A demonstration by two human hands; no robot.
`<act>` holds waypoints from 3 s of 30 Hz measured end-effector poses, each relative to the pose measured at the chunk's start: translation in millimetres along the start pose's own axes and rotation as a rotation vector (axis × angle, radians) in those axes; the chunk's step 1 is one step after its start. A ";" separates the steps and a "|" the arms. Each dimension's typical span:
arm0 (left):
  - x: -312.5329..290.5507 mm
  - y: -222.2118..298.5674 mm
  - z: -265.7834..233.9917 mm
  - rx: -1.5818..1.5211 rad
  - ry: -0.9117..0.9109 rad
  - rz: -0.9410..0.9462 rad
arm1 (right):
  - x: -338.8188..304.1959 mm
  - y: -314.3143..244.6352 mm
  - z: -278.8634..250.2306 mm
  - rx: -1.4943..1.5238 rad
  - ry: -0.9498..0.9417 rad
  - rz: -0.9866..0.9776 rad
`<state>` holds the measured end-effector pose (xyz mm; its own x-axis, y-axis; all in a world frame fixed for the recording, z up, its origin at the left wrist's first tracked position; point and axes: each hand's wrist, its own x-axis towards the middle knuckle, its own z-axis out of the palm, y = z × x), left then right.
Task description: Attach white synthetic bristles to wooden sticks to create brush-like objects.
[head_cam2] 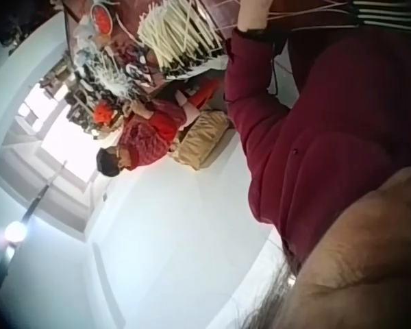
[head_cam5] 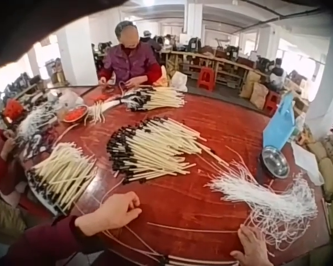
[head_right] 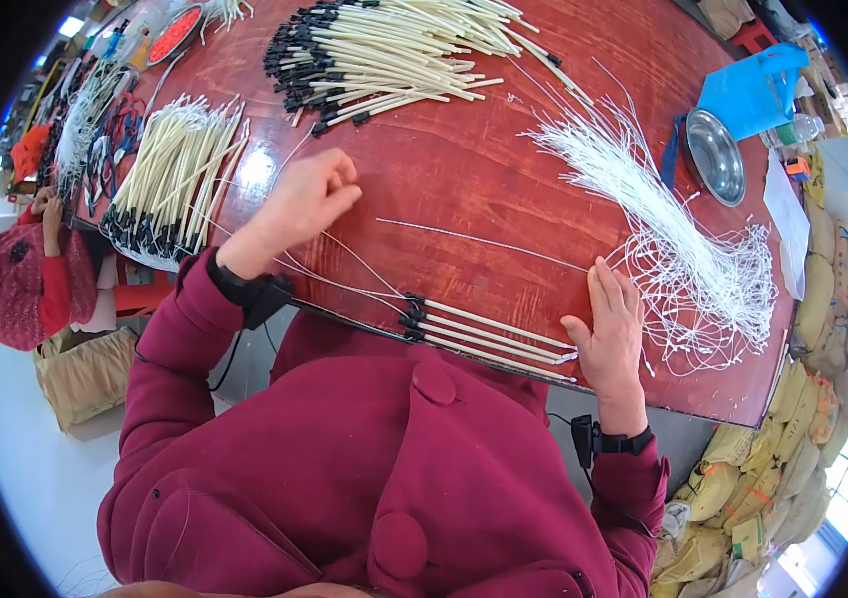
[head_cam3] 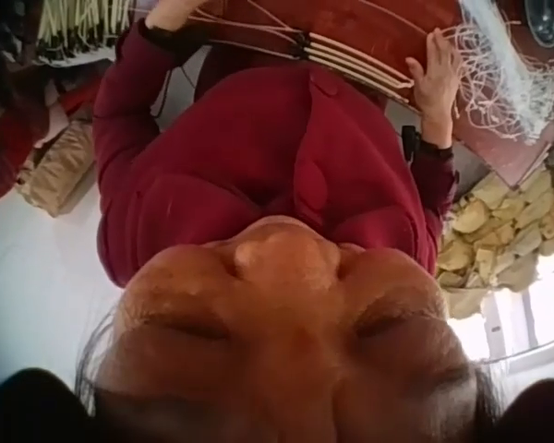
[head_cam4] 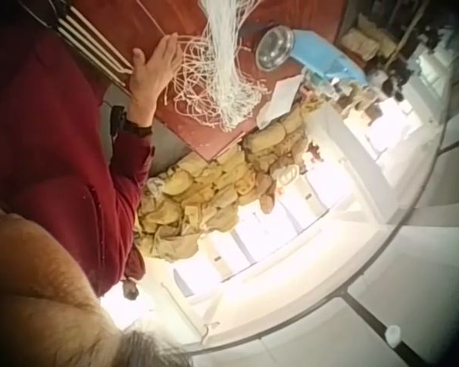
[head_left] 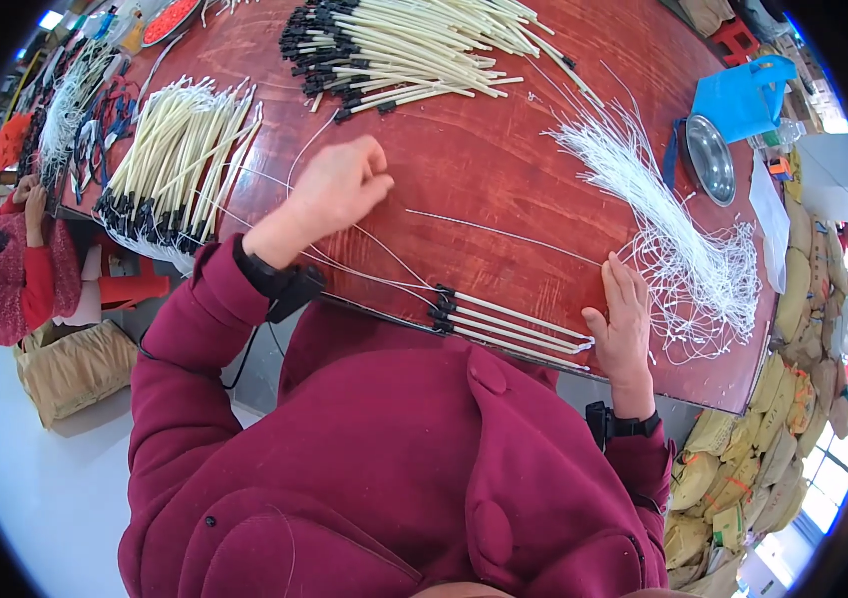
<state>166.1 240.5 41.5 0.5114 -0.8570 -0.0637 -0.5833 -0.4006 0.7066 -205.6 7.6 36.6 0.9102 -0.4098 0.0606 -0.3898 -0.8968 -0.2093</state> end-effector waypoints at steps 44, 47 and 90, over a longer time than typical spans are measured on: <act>106.3 8.7 -21.0 0.545 0.134 0.371 | 7.0 -13.2 6.0 0.069 0.107 0.065; 98.5 10.8 -30.4 0.651 0.098 0.333 | 7.3 -12.0 7.1 0.064 0.109 0.062; -30.5 -8.5 -3.5 0.260 -0.028 0.350 | 9.0 -10.2 5.4 0.010 0.077 0.059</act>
<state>157.6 271.2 39.9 0.2400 -0.9625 0.1264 -0.8597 -0.1502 0.4881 -192.7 14.0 34.0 0.8722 -0.4736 0.1226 -0.4405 -0.8693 -0.2245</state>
